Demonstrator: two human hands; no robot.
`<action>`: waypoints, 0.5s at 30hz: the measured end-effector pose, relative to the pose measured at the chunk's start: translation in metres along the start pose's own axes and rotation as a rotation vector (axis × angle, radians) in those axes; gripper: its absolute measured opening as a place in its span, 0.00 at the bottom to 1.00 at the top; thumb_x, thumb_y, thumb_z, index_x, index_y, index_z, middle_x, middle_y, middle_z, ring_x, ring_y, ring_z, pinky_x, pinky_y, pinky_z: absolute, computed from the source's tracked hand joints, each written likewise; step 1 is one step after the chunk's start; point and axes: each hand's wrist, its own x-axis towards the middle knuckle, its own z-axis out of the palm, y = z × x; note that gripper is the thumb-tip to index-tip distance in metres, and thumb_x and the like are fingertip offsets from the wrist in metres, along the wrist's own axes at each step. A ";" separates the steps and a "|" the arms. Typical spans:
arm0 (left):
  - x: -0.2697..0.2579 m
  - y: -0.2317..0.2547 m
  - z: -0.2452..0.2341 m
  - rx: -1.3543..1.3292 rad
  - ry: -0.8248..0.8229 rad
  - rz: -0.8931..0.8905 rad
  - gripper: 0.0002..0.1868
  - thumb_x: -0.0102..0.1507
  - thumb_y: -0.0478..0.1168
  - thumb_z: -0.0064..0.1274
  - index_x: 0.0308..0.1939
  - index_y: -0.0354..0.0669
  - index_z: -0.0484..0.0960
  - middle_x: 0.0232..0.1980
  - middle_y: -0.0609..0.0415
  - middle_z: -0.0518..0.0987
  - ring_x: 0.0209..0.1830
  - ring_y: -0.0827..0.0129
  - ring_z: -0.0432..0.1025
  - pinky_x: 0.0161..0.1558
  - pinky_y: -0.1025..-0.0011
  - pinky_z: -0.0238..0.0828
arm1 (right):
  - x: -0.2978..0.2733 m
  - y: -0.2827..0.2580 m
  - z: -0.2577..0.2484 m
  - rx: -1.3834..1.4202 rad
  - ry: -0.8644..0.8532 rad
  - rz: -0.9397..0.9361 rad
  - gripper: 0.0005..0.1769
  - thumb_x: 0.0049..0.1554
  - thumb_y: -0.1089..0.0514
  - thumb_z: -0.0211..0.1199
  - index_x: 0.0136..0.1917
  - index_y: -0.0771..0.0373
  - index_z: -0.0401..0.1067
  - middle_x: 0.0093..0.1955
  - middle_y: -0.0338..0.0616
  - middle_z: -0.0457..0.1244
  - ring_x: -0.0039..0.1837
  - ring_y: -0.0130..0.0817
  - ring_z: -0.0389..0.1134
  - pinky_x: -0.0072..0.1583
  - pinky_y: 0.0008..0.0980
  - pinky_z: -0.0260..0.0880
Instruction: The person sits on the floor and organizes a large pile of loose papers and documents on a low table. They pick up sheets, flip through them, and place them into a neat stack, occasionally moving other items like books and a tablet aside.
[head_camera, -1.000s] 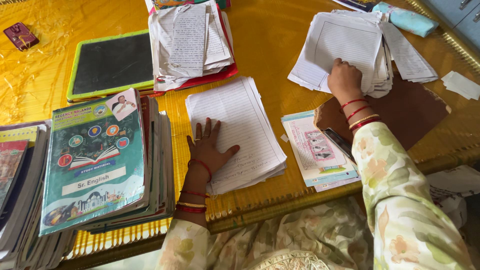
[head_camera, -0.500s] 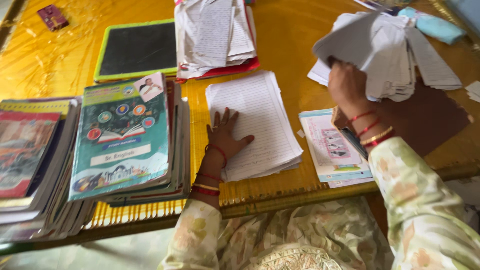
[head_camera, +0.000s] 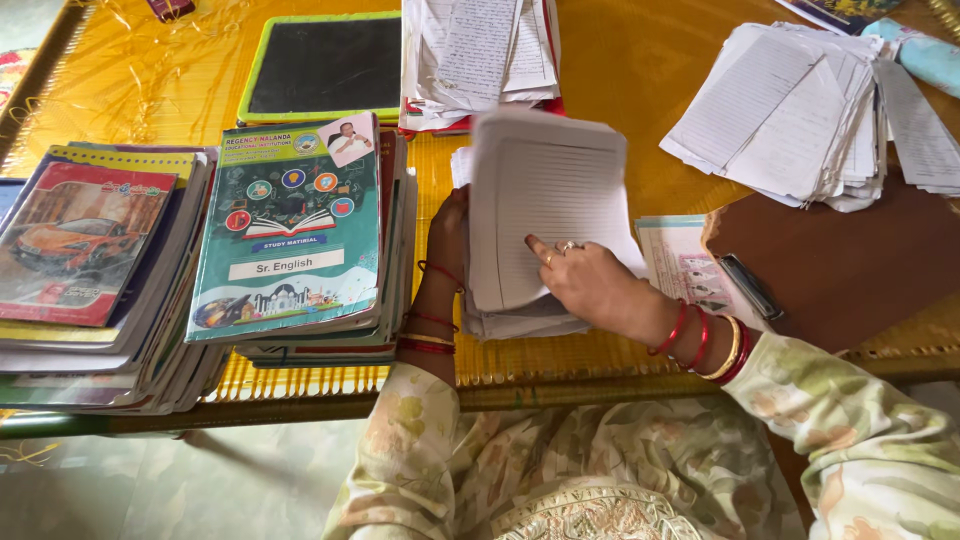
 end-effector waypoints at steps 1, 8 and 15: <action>-0.005 0.010 0.006 0.151 0.027 0.029 0.27 0.73 0.52 0.43 0.64 0.31 0.77 0.58 0.45 0.80 0.57 0.61 0.73 0.60 0.66 0.69 | -0.001 -0.003 0.000 -0.030 -0.038 -0.005 0.07 0.49 0.62 0.58 0.40 0.65 0.75 0.72 0.59 0.61 0.40 0.36 0.74 0.42 0.32 0.74; -0.020 0.028 0.035 0.725 0.158 0.202 0.47 0.60 0.38 0.59 0.76 0.37 0.48 0.72 0.38 0.66 0.70 0.51 0.63 0.66 0.63 0.62 | -0.014 -0.009 0.011 0.030 -0.051 0.020 0.07 0.51 0.63 0.57 0.43 0.64 0.74 0.67 0.61 0.64 0.45 0.38 0.75 0.42 0.33 0.75; -0.035 0.033 0.045 1.213 0.111 0.312 0.55 0.57 0.45 0.63 0.82 0.44 0.45 0.82 0.34 0.48 0.81 0.44 0.47 0.76 0.54 0.47 | -0.012 -0.014 0.017 0.053 -0.040 0.068 0.17 0.51 0.64 0.56 0.54 0.67 0.74 0.64 0.59 0.66 0.48 0.41 0.74 0.46 0.35 0.75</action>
